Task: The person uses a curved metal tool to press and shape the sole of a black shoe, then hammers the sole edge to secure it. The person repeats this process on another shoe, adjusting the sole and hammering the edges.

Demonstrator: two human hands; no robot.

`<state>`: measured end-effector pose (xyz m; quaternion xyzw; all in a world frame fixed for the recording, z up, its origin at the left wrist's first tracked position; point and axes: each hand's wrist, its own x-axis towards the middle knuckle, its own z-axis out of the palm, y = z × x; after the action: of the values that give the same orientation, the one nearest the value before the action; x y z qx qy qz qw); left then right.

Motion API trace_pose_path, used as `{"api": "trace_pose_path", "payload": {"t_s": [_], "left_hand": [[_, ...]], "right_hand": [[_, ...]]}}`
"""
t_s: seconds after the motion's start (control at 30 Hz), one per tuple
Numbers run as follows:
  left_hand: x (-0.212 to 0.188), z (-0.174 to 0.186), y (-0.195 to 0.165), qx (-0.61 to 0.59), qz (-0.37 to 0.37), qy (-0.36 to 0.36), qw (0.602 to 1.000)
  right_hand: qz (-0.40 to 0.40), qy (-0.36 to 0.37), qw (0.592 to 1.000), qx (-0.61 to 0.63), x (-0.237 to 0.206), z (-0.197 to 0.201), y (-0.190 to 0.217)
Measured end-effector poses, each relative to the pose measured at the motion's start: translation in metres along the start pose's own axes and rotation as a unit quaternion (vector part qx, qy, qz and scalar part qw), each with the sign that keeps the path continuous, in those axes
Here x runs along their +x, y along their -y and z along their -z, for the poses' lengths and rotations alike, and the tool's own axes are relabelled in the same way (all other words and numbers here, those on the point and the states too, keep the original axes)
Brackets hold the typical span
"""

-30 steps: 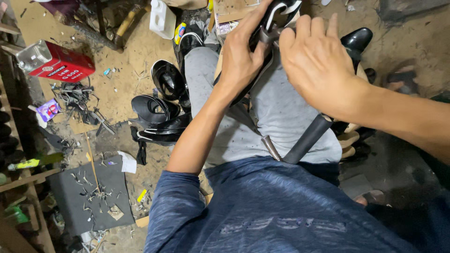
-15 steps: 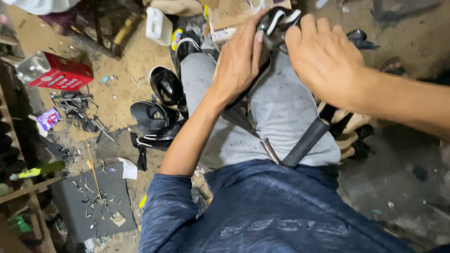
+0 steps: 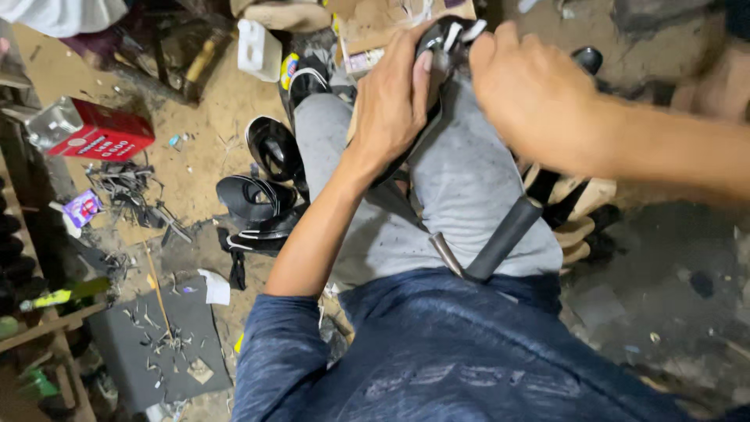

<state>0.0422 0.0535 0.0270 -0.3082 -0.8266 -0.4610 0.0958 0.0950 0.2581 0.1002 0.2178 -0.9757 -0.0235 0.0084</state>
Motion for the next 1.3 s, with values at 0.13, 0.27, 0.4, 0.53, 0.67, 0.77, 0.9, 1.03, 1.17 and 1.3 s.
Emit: {"api": "trace_pose_path", "payload": {"t_s": [0.13, 0.27, 0.4, 0.53, 0.67, 0.77, 0.9, 1.03, 1.17, 1.3], "left_hand": [[-0.007, -0.001, 0.009, -0.041, 0.026, -0.01, 0.999], [-0.001, 0.004, 0.018, -0.088, -0.012, -0.008, 0.996], [0.006, 0.005, 0.009, -0.059, -0.006, 0.006, 0.998], [-0.002, -0.001, 0.006, -0.059, 0.002, -0.002, 0.998], [-0.002, -0.005, 0.021, -0.099, -0.014, -0.009, 0.995], [0.001, 0.001, 0.022, -0.111, -0.024, 0.014, 0.993], [0.012, 0.005, 0.01, -0.09, -0.004, 0.057, 0.994], [0.006, 0.002, 0.007, -0.083, 0.02, 0.049, 0.995], [0.006, 0.001, 0.017, -0.123, 0.105, 0.088, 0.983], [0.013, 0.007, 0.008, -0.166, -0.087, 0.037, 0.982]], "right_hand": [[-0.054, -0.008, 0.991, 0.124, 0.002, -0.02, 0.005], [0.009, -0.087, 0.995, 0.038, 0.007, -0.04, 0.014], [0.032, -0.086, 0.994, -0.061, 0.002, -0.017, 0.006], [-0.016, 0.028, 0.981, 0.191, 0.001, -0.004, -0.004], [-0.031, -0.059, 0.99, 0.127, -0.001, -0.032, 0.006], [0.024, -0.107, 0.993, 0.054, -0.003, -0.042, 0.007], [0.058, -0.063, 0.996, -0.02, -0.004, -0.012, -0.014], [-0.053, 0.099, 0.979, 0.172, 0.001, 0.0, -0.018], [-0.024, -0.056, 0.986, 0.155, -0.007, -0.037, 0.006], [0.023, -0.07, 0.996, 0.055, -0.011, -0.04, -0.003]]}}
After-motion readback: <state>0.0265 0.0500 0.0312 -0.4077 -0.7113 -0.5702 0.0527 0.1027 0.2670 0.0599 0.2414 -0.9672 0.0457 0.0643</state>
